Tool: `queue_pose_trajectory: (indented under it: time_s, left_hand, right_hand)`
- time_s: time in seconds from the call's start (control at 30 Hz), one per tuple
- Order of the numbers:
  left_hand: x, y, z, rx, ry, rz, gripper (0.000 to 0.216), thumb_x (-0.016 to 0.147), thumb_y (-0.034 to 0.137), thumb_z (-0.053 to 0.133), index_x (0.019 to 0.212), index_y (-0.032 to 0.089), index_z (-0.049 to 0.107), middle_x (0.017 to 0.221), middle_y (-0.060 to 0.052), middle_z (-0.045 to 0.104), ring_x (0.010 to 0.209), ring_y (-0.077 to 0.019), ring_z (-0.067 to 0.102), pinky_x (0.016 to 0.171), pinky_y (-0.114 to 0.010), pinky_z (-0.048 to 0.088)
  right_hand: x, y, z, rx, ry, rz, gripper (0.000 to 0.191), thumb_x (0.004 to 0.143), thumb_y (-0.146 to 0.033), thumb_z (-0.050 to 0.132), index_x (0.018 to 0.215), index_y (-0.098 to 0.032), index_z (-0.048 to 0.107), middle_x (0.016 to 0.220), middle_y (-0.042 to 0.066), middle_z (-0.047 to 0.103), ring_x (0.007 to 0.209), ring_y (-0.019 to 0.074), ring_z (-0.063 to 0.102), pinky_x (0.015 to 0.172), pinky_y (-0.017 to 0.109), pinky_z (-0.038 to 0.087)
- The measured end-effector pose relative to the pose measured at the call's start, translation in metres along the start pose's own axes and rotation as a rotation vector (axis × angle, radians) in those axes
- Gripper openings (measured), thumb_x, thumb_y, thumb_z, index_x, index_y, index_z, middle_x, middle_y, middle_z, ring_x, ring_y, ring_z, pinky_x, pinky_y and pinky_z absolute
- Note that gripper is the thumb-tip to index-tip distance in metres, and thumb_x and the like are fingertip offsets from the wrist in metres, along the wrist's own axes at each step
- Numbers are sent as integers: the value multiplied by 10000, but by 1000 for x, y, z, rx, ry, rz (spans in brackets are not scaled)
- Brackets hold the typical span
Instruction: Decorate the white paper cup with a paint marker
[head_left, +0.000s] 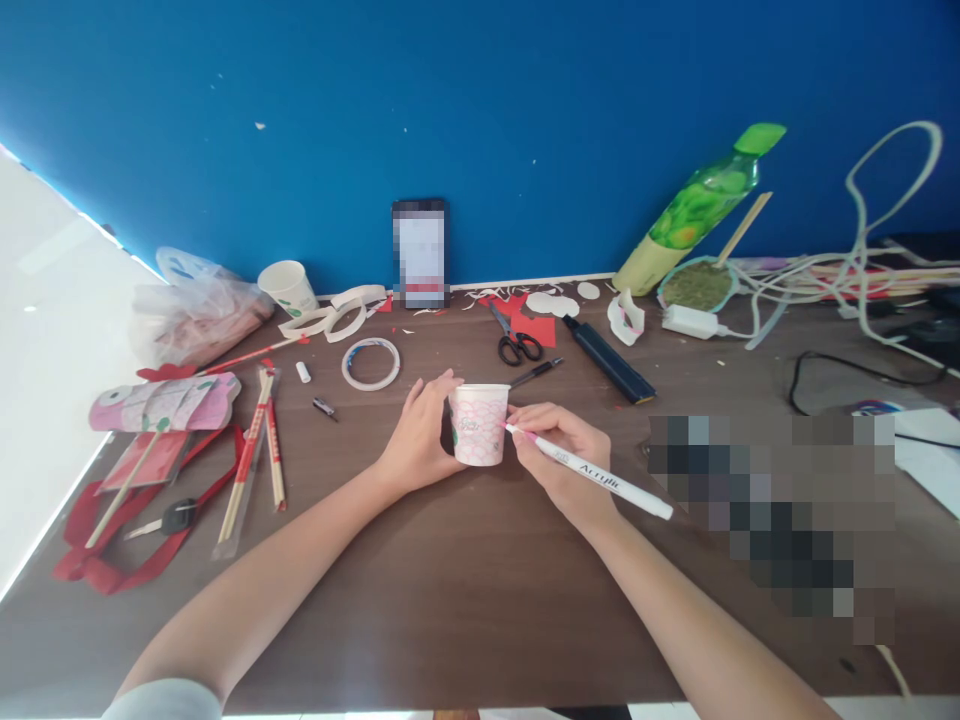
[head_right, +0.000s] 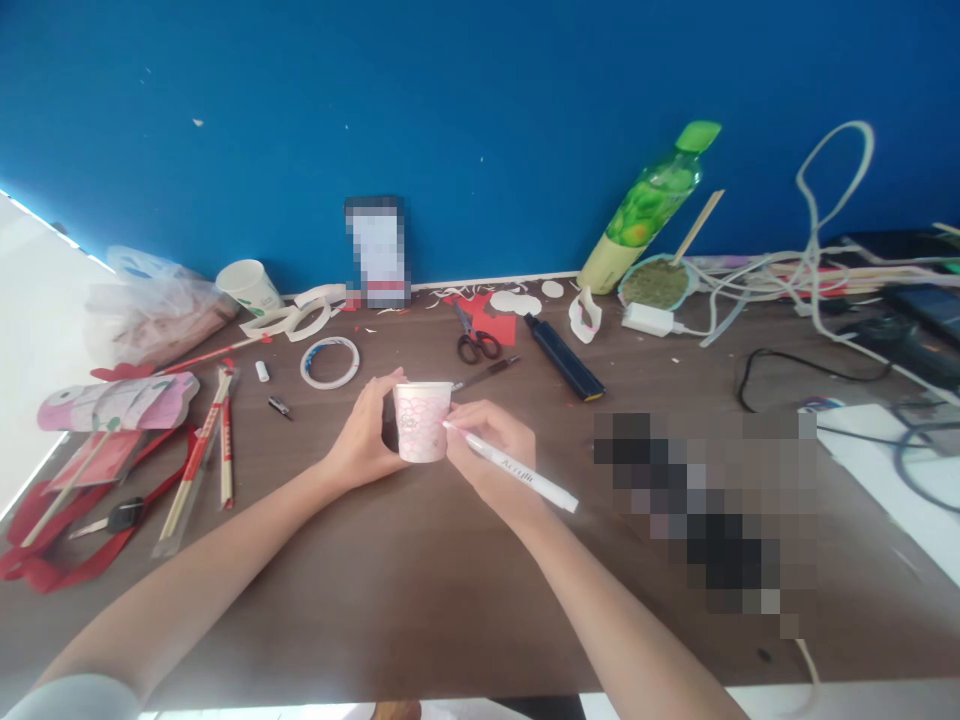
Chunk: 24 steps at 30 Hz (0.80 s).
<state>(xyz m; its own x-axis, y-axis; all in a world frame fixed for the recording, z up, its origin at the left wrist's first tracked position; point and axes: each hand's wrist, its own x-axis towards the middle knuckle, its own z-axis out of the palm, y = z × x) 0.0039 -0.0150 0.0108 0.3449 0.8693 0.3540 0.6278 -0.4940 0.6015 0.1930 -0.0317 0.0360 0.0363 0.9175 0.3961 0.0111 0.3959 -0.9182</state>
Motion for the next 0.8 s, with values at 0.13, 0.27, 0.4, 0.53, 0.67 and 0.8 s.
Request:
queue_pose_trajectory:
  time_s: [0.13, 0.27, 0.4, 0.53, 0.67, 0.8]
  left_hand:
    - [-1, -1, 1, 22, 5, 10, 867, 661, 403, 799, 1338, 223, 288, 1356, -172, 527, 1394, -349, 411, 1165, -574, 266]
    - [-1, -2, 1, 41, 10, 27, 864, 679, 407, 789, 1346, 217, 273, 1352, -177, 530, 1386, -342, 424, 1159, -570, 274]
    - [-1, -2, 1, 49, 9, 27, 864, 674, 405, 792, 1341, 221, 274, 1353, -178, 529, 1386, -342, 424, 1158, -572, 277]
    - [-1, -1, 1, 46, 19, 41, 859, 676, 387, 792, 1341, 222, 274, 1350, -183, 530, 1374, -352, 437, 1146, -587, 288]
    - [-2, 0, 2, 62, 44, 81, 888, 668, 391, 801, 1354, 224, 262, 1372, -199, 510, 1353, -360, 459, 1132, -591, 309]
    - [-2, 0, 2, 102, 65, 129, 875, 692, 412, 783, 1365, 213, 261, 1341, -198, 530, 1348, -364, 461, 1131, -593, 308]
  right_hand:
    - [0, -1, -1, 5, -21, -2, 121, 756, -214, 722, 664, -209, 643, 689, 16, 677, 722, 174, 696, 892, 429, 591]
    - [1, -2, -1, 21, -10, -11, 136, 748, -179, 712, 652, -209, 620, 682, 10, 670, 714, 167, 690, 875, 416, 598]
    - [1, -1, -1, 19, -29, -21, 126, 758, -143, 674, 663, -209, 624, 681, 8, 661, 716, 164, 688, 880, 425, 593]
    - [-1, 0, -3, 8, -39, -88, 134, 762, -97, 648, 697, -213, 629, 689, 2, 659, 697, 155, 670, 922, 472, 564]
    - [-4, -1, -1, -24, -61, -163, 165, 739, -51, 645, 731, -216, 633, 705, -2, 656, 686, 154, 659, 933, 491, 554]
    - [-7, -1, 3, -30, -98, -198, 195, 724, -28, 643, 746, -221, 634, 702, -8, 653, 673, 150, 646, 948, 503, 549]
